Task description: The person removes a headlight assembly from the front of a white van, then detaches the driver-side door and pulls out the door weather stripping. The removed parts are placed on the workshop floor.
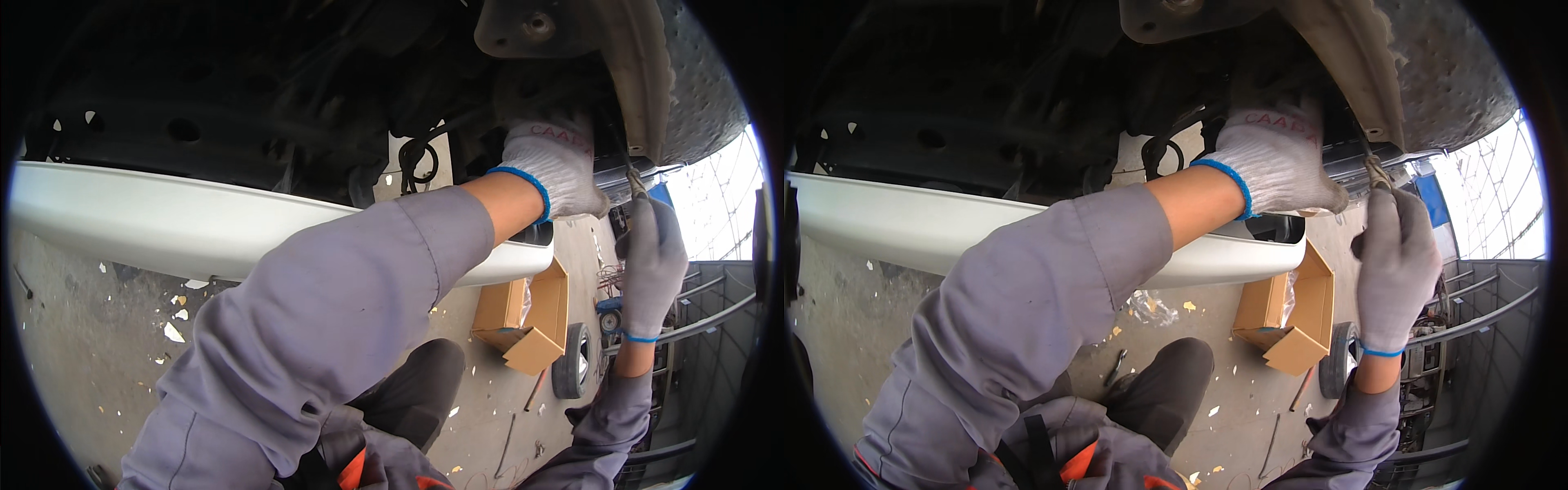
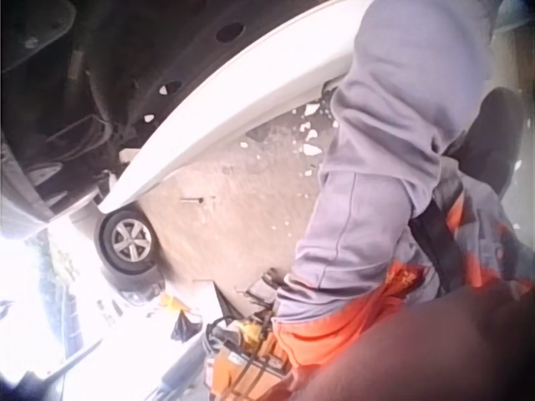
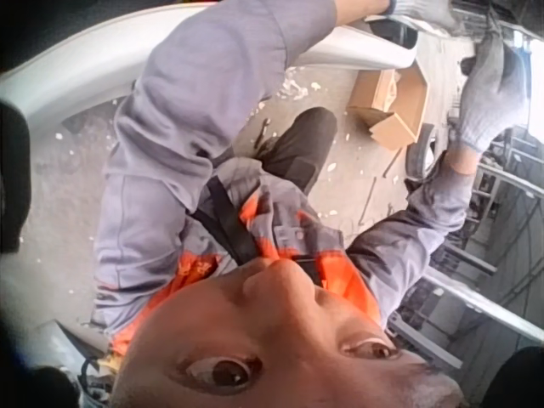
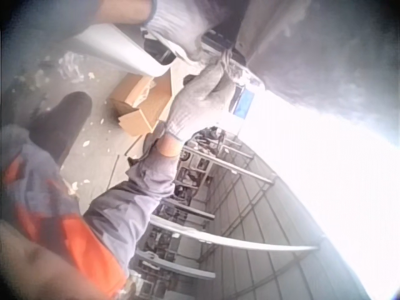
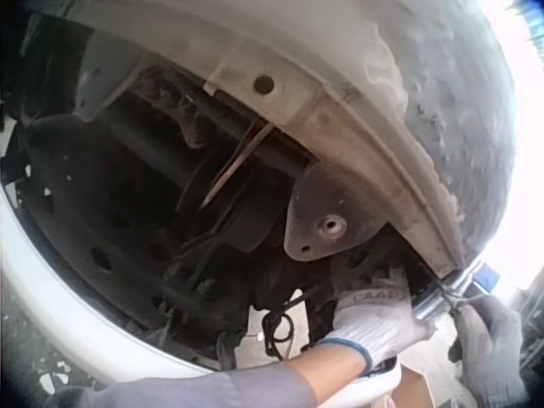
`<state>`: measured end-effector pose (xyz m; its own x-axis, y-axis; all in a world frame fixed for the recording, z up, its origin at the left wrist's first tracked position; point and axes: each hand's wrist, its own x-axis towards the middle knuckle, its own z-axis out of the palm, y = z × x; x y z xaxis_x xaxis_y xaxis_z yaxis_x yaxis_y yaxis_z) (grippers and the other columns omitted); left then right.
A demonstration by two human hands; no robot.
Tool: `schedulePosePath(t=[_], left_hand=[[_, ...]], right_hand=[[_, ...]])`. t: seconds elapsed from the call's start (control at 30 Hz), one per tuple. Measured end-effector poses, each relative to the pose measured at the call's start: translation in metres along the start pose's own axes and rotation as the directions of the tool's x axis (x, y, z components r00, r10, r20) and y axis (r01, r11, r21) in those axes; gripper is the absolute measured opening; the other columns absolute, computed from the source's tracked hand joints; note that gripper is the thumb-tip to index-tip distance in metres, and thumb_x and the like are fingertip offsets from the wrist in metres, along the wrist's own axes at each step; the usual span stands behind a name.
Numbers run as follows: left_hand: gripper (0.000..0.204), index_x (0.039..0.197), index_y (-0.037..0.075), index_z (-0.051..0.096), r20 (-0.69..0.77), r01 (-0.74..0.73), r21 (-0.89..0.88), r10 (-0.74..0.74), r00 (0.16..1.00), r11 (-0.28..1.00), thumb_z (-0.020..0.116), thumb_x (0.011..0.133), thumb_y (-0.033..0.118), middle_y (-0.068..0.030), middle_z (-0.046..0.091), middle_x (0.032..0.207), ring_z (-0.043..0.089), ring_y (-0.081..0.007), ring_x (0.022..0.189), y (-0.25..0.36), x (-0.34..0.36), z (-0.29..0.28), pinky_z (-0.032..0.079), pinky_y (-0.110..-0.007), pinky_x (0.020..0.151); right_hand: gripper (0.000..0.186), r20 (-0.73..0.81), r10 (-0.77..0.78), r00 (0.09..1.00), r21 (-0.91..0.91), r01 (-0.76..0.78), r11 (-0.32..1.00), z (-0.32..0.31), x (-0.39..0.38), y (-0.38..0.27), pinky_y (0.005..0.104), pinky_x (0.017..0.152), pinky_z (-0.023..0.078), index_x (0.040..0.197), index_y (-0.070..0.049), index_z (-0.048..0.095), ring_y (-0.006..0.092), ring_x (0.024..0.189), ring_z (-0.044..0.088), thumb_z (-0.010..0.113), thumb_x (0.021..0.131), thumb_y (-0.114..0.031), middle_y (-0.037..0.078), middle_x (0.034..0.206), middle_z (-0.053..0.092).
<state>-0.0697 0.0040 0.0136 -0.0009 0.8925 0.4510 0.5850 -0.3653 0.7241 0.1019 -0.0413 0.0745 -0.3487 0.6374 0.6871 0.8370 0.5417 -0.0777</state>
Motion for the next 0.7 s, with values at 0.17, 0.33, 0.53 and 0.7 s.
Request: schedulePosePath(t=[0.17,0.33,0.53,0.7], left_hand=[[0.072,0.124,-0.002,0.064,-0.017,0.016,0.001,-0.016,1.000,1.000,0.071,0.075,0.049,-0.0169,0.076,0.103,0.076,-0.0295,0.090,-0.001,-0.004,-0.005,0.060,-0.041,0.079],[0.071,0.122,-0.003,0.064,0.017,0.013,0.006,-0.014,1.000,1.000,0.071,0.075,0.050,-0.0177,0.076,0.100,0.076,-0.0305,0.088,0.002,-0.005,-0.004,0.061,-0.042,0.076],[0.078,0.127,-0.005,0.062,0.035,0.001,-0.004,-0.001,0.999,1.000,0.073,0.076,0.054,-0.0194,0.075,0.108,0.076,-0.0309,0.095,0.000,-0.004,-0.005,0.061,-0.042,0.080],[0.060,0.118,0.003,0.074,0.000,0.023,-0.024,-0.023,1.000,0.999,0.073,0.080,0.050,-0.0163,0.077,0.108,0.076,-0.0295,0.097,0.001,-0.007,-0.009,0.061,-0.044,0.080]], right_hand=[[0.023,0.125,-0.176,0.976,-0.106,0.190,0.976,-0.013,0.007,0.006,0.0315,0.054,0.044,0.118,0.001,0.067,0.0169,0.056,0.056,0.058,0.100,-0.010,0.008,0.085,0.065],[0.037,0.104,-0.588,0.802,-0.652,0.501,0.569,-0.014,-0.001,0.006,0.0384,0.069,0.054,0.124,-0.002,0.067,0.0317,0.079,0.072,0.077,0.089,-0.011,0.015,0.108,0.076],[0.029,0.327,0.191,0.925,0.326,-0.300,0.896,-0.028,0.012,0.012,0.0306,0.068,0.054,0.123,0.006,0.064,0.0131,0.076,0.068,0.063,0.101,-0.014,0.007,0.089,0.072],[0.043,0.148,-0.565,0.811,-0.546,0.544,0.637,-0.019,0.004,0.015,0.0370,0.079,0.053,0.130,0.001,0.062,0.0190,0.092,0.069,0.077,0.092,-0.011,0.015,0.109,0.071]])
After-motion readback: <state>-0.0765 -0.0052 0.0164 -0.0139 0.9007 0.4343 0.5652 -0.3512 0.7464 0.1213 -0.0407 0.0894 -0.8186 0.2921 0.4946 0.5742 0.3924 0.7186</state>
